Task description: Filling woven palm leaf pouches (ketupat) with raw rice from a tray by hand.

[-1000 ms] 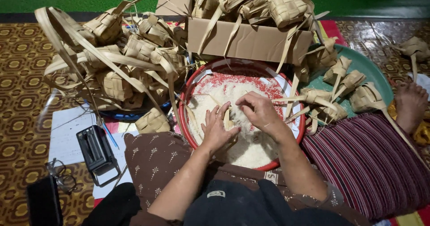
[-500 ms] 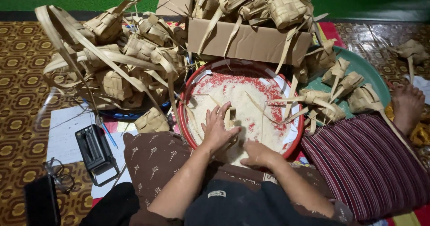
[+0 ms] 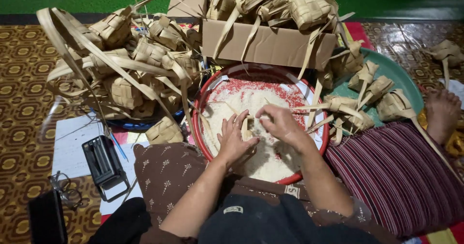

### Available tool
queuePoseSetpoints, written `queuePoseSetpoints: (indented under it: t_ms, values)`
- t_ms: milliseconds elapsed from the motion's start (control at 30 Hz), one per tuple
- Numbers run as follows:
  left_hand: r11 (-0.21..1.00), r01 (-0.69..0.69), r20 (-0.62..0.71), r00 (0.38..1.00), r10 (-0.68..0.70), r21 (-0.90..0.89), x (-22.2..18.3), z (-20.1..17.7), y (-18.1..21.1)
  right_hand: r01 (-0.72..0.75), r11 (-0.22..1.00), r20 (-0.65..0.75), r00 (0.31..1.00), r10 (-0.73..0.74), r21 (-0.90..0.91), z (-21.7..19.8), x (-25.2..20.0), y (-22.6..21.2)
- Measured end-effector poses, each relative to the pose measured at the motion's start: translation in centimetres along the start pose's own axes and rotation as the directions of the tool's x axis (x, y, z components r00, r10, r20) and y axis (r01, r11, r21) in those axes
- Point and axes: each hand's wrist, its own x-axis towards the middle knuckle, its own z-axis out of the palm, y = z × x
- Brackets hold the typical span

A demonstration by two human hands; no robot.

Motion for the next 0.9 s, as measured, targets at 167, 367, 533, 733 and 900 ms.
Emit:
queuePoseSetpoints:
  t_ms: [167, 367, 533, 733, 900]
  values:
    - [1.0, 0.0, -0.012, 1.0, 0.0, 0.004, -0.2, -0.3, 0.2, 0.124, 0.992, -0.116, 0.986, -0.122, 0.008, -0.1, 1.8, -0.6]
    - [1.0, -0.018, -0.012, 1.0, 0.018, -0.019, 0.0, 0.1, -0.2, -0.052, 0.998, 0.075, 0.996, 0.053, -0.024, 3.2, -1.3, 2.5]
    - [0.99, -0.132, -0.076, 0.989, 0.128, -0.048, 0.9, 0.9, -2.0, -0.191, 0.974, 0.325, 0.919, 0.222, -0.125, 7.1, -1.9, 6.4]
    - [0.977, -0.209, -0.128, 0.971, 0.202, -0.044, 1.6, 1.5, -3.0, -0.318, 0.91, 0.22, 0.939, 0.264, 0.265, 3.3, -2.7, 2.2]
    - [0.969, -0.239, -0.189, 0.956, 0.226, -0.054, 2.1, 2.2, -4.0, -0.178, 0.876, -0.093, 0.984, 0.152, -0.448, 8.8, -2.4, 9.9]
